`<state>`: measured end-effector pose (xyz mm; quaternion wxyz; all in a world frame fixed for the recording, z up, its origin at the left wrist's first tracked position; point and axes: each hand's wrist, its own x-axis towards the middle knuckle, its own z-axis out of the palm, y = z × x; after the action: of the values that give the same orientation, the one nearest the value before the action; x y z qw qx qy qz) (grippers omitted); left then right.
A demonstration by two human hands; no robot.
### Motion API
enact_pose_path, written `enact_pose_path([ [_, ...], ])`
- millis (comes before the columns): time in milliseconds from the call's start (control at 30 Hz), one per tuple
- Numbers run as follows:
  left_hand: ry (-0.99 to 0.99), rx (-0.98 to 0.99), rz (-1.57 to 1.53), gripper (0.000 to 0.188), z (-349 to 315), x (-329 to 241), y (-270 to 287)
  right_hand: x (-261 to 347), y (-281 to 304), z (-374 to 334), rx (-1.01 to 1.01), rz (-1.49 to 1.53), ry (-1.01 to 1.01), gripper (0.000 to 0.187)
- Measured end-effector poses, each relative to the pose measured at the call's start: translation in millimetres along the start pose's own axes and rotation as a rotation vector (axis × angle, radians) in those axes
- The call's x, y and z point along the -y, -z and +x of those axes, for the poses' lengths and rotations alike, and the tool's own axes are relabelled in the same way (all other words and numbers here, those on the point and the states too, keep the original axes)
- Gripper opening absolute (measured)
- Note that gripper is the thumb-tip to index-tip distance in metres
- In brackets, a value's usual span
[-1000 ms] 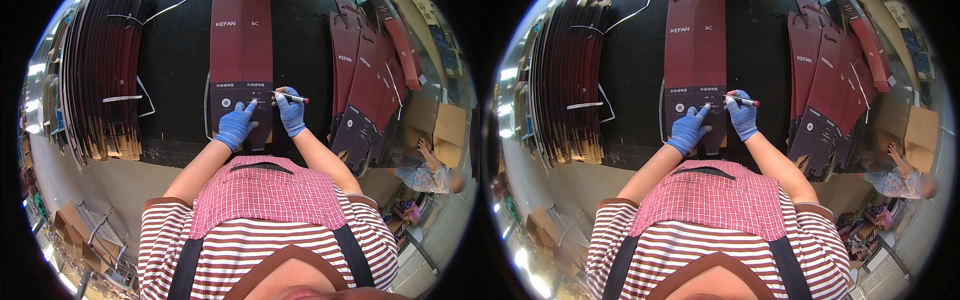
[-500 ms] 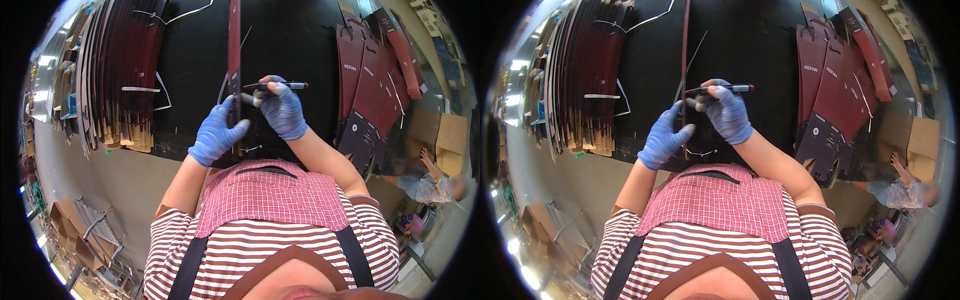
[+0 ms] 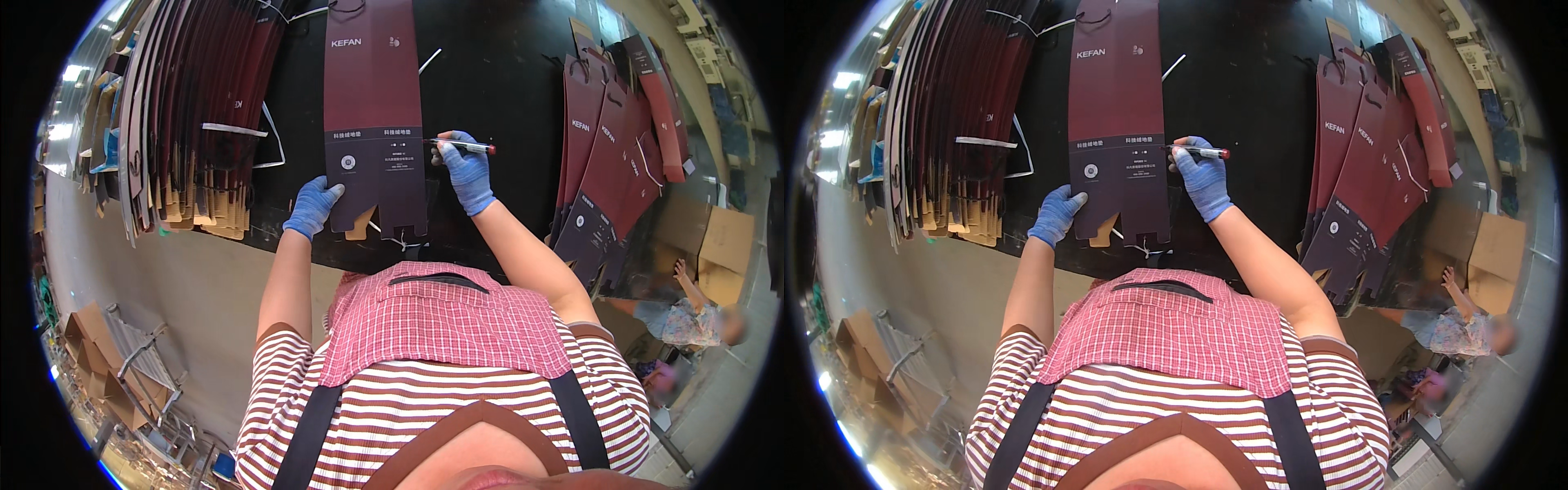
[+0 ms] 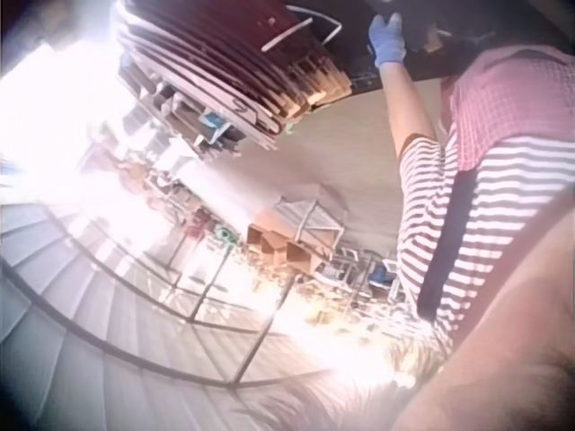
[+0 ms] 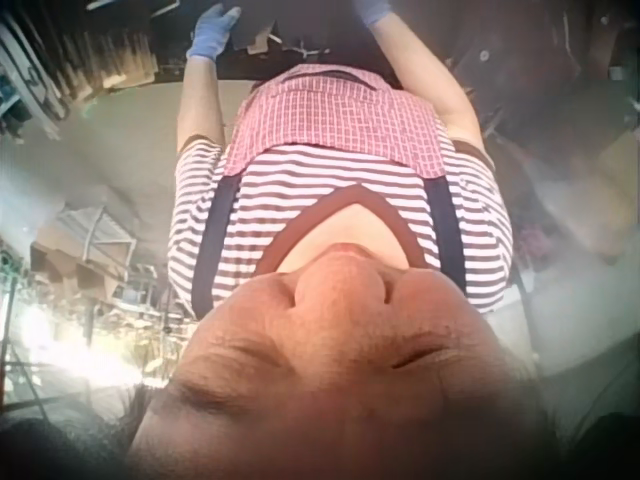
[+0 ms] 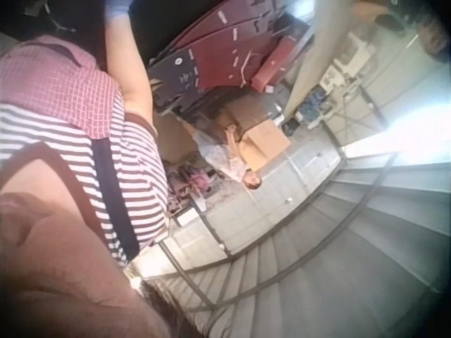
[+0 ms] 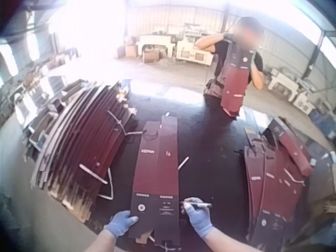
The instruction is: The person repeatedly picks up maroon cardboard pieces from a stack, writes on them with a red marker, and places them on a separate pile. The task is performed continuously throughout the clip.
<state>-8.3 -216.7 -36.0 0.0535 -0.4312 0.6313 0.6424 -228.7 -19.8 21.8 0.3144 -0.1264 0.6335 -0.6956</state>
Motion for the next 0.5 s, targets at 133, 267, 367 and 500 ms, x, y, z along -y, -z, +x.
enact_pose_path([
  [133,0.009,-0.015,0.066,0.027,-9.7,-14.6,-2.2,-17.0,-5.2,13.5,0.074,-0.204,-0.027,0.014],
  [267,0.032,-0.017,0.056,0.028,-7.9,-10.6,-0.5,-32.4,-11.0,16.8,0.131,-0.320,-0.005,0.013],
  [367,0.030,-0.025,0.091,0.027,-8.2,-11.9,-0.4,-39.2,-11.4,19.1,0.115,-0.346,-0.011,0.013],
  [500,0.026,-0.030,0.117,0.027,-8.6,-14.4,-0.9,-37.3,-11.7,21.0,0.108,-0.367,-0.008,0.013],
])
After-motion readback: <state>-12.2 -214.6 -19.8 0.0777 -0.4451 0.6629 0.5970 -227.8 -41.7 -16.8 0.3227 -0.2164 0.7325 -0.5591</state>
